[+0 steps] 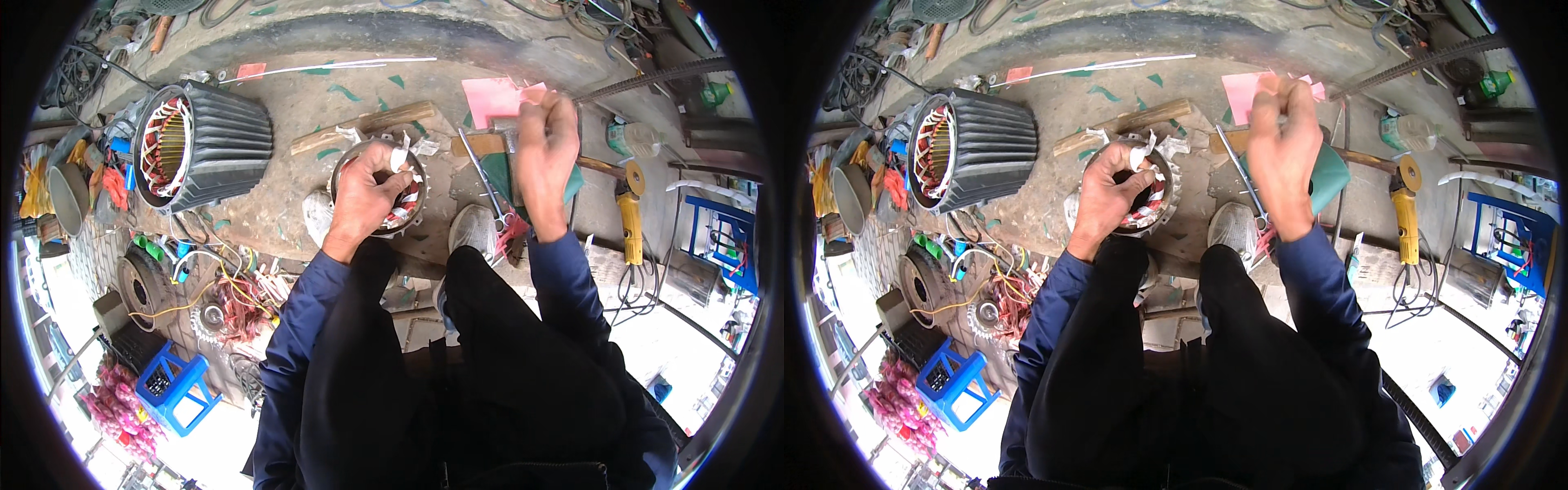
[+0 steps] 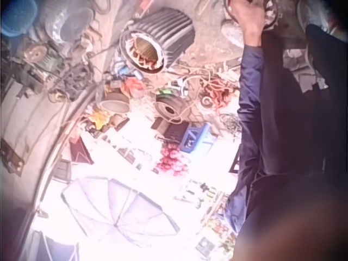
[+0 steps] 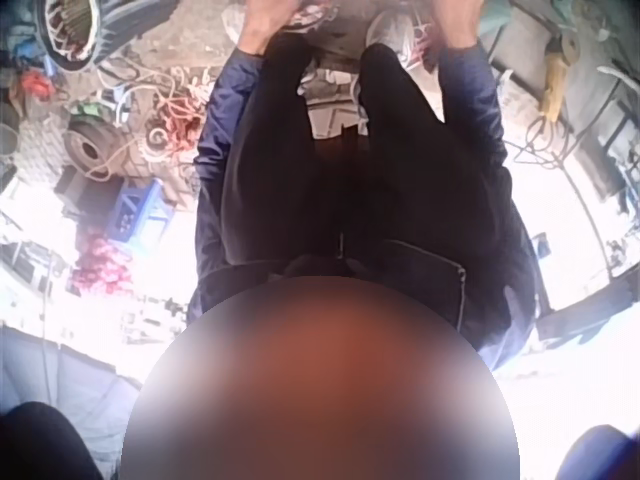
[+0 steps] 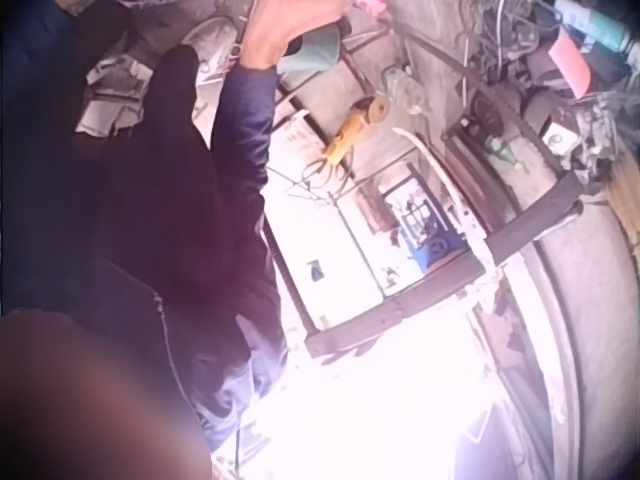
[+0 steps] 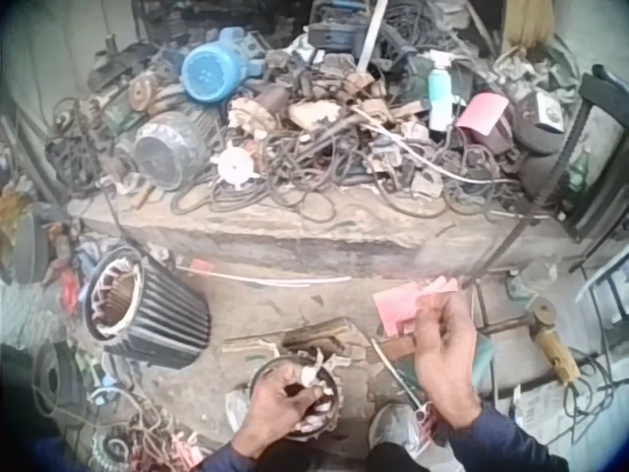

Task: The person sits on the floor and works on a motor stator, inserting white insulating strips into the slots between copper windings. They use pliers to adjust the strips and a hammer to tap them into place. The person repeatedly inserts, adjusts, and secures the insulation material within the stator core.

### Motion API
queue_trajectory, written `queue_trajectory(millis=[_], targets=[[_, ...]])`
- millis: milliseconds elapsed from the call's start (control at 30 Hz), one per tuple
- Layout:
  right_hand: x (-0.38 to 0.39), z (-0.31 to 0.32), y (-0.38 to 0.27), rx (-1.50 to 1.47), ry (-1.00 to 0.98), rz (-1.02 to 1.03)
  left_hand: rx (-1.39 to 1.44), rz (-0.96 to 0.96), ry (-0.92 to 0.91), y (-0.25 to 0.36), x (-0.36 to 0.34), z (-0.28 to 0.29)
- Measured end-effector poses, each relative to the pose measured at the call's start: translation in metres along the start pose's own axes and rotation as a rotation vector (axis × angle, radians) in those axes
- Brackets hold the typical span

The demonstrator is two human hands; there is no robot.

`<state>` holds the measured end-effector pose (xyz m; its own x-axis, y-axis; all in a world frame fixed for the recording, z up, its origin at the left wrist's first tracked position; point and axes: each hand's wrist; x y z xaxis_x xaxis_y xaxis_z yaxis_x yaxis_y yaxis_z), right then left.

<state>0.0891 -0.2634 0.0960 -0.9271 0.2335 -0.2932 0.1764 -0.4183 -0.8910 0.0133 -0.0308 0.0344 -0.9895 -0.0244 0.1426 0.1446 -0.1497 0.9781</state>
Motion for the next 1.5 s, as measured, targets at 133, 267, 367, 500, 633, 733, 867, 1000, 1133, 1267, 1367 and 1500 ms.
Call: queue_trajectory(millis=[133, 267, 367, 500, 633, 733, 867, 1000, 1133, 1267, 1367, 1500], targets=[[0.022, 0.009, -0.008, 0.151, -0.053, 0.359, 0.038, -0.029, 0.008, -0.002, -0.001, -0.001], [0.030, 0.002, -0.002, 0.108, -0.179, 0.279, 0.044, -0.012, -0.002, -0.002, 0.001, 0.000], [0.034, -0.012, 0.002, 0.151, -0.637, 0.311, 0.030, -0.027, -0.014, -0.001, 0.000, 0.000], [0.032, -0.038, 0.012, 0.107, -0.862, 0.378, -0.030, -0.073, 0.000, 0.002, 0.000, 0.002], [0.030, -0.044, 0.022, 0.054, -0.869, 0.410, -0.138, 0.012, -0.029, 0.008, -0.001, 0.006], [0.031, -0.043, 0.026, 0.028, -0.851, 0.410, -0.261, 0.002, -0.003, 0.013, 0.001, 0.005], [0.044, -0.046, 0.026, 0.027, -0.775, 0.340, -0.600, -0.382, 0.117, 0.013, 0.000, 0.000], [0.057, -0.048, 0.027, 0.020, -0.671, 0.289, -0.719, -0.529, 0.219, 0.003, -0.003, -0.007], [0.057, -0.044, 0.030, -0.094, -0.737, 0.039, -0.689, -0.514, 0.251, -0.007, -0.002, -0.008], [0.050, -0.045, 0.031, -0.099, -0.774, -0.096, -0.597, -0.430, 0.265, -0.010, 0.000, -0.011], [0.046, -0.049, 0.028, -0.219, -0.885, -0.339, -0.584, -0.422, 0.265, -0.010, 0.000, -0.010], [0.042, -0.049, 0.024, -0.406, -0.928, -0.584, -0.594, -0.475, 0.279, -0.011, -0.002, -0.009]])
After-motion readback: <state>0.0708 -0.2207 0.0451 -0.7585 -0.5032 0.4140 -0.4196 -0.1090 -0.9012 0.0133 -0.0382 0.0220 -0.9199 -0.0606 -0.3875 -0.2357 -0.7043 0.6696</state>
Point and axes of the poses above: each hand's wrist, its own x-axis away from the middle knuckle, its own z-axis out of the back of the hand, y = z × x
